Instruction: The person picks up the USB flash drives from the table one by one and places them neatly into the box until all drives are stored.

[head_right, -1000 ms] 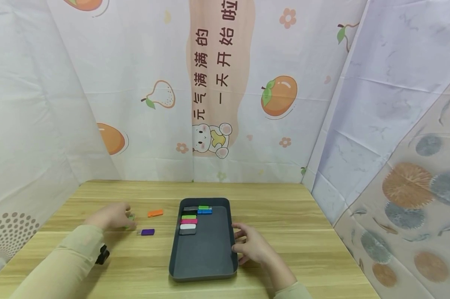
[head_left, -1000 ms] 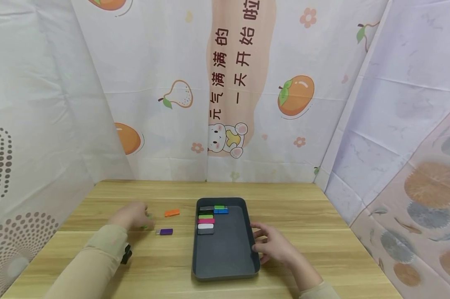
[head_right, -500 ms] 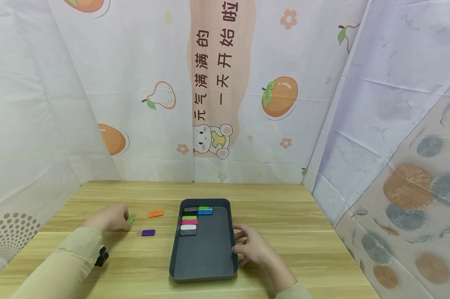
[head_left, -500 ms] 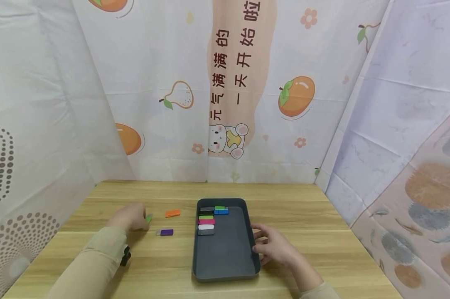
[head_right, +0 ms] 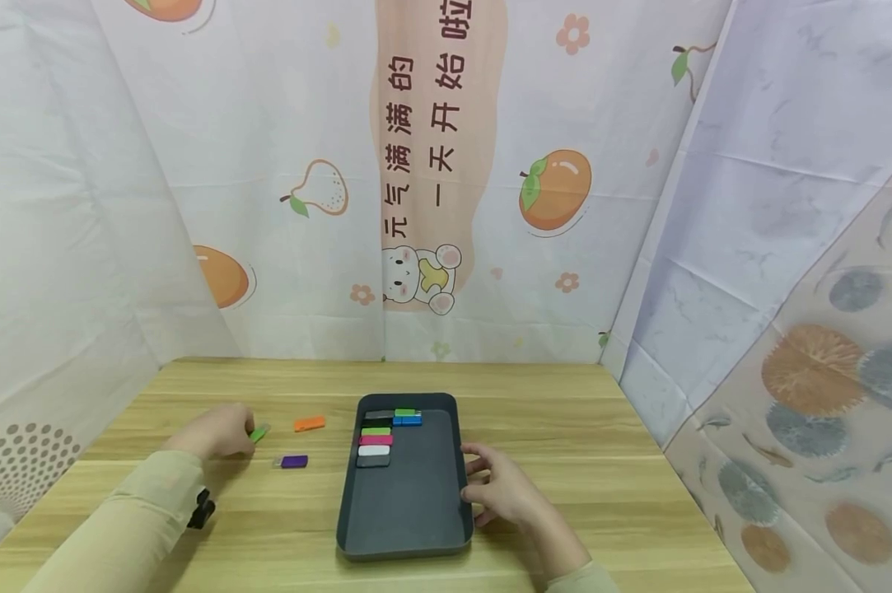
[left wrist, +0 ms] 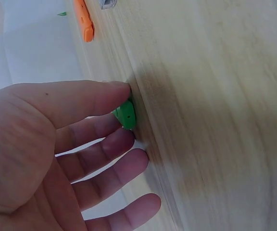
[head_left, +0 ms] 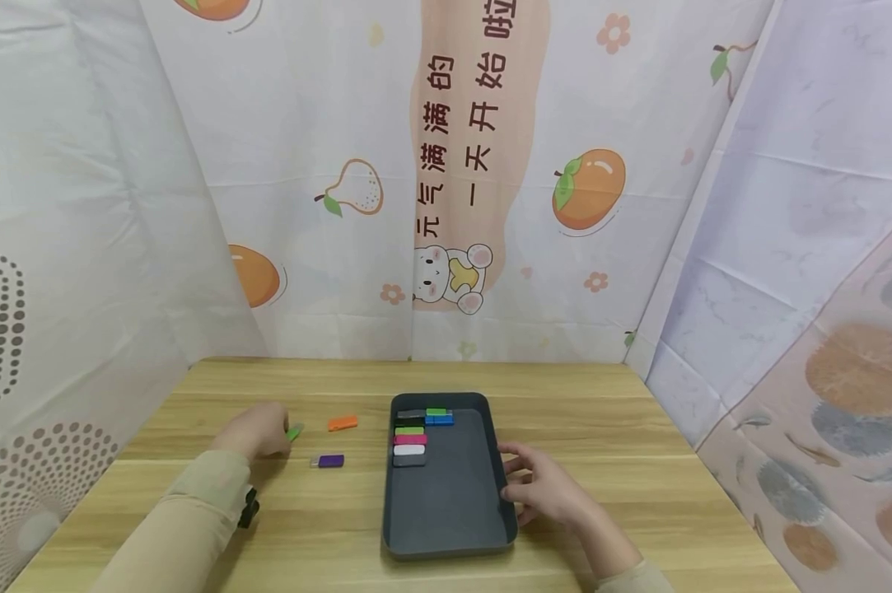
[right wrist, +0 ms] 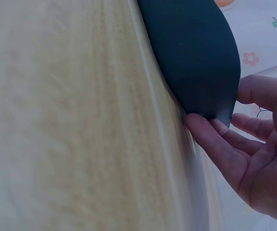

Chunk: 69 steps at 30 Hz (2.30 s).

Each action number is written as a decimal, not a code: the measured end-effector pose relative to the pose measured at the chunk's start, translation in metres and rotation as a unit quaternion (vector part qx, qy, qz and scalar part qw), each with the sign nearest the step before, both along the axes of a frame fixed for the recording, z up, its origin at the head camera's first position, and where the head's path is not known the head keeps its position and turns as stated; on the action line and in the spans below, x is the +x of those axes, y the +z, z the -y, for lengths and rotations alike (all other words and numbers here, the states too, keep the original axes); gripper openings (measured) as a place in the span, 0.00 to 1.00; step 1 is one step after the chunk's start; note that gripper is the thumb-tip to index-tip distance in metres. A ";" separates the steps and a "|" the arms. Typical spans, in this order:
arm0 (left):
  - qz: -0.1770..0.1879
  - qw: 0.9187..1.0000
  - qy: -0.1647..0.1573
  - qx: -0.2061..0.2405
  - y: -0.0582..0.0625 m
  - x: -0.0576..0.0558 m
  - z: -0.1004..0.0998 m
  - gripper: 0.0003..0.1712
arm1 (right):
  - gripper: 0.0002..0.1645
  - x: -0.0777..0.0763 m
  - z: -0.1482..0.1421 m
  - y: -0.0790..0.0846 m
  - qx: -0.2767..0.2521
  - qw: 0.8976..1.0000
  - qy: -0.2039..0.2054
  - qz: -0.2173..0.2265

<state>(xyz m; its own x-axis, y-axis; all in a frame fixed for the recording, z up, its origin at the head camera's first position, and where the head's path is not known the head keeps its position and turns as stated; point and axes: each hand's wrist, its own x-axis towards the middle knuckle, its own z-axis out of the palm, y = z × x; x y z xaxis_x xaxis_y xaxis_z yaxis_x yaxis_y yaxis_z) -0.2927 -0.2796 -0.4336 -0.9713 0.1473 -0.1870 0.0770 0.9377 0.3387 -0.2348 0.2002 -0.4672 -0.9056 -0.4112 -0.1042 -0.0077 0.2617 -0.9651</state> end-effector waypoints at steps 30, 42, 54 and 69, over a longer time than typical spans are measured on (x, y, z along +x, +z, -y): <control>-0.008 1.000 0.002 -0.022 -0.005 -0.001 0.003 0.04 | 0.46 0.000 -0.001 0.000 -0.017 1.000 0.009 0.006; -0.014 1.000 -0.001 -0.025 -0.005 -0.002 0.005 0.05 | 0.46 -0.001 -0.001 -0.001 -0.013 1.000 0.007 0.005; -0.025 0.999 0.022 0.016 -0.006 -0.005 0.006 0.02 | 0.46 0.000 0.000 -0.001 -0.019 1.000 0.005 0.009; -0.058 0.995 0.013 0.078 0.001 -0.008 -0.001 0.09 | 0.46 -0.001 0.000 -0.001 -0.017 1.000 0.006 0.009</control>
<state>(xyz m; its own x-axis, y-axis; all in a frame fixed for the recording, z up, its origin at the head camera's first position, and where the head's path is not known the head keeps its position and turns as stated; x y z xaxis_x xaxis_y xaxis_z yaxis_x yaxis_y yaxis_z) -0.3012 -0.2782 -0.4325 -0.9888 0.1401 -0.0507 0.1001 0.8768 0.4703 -0.2353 0.2005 -0.4679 -0.8988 -0.4252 -0.1064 0.0067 0.2294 -0.9733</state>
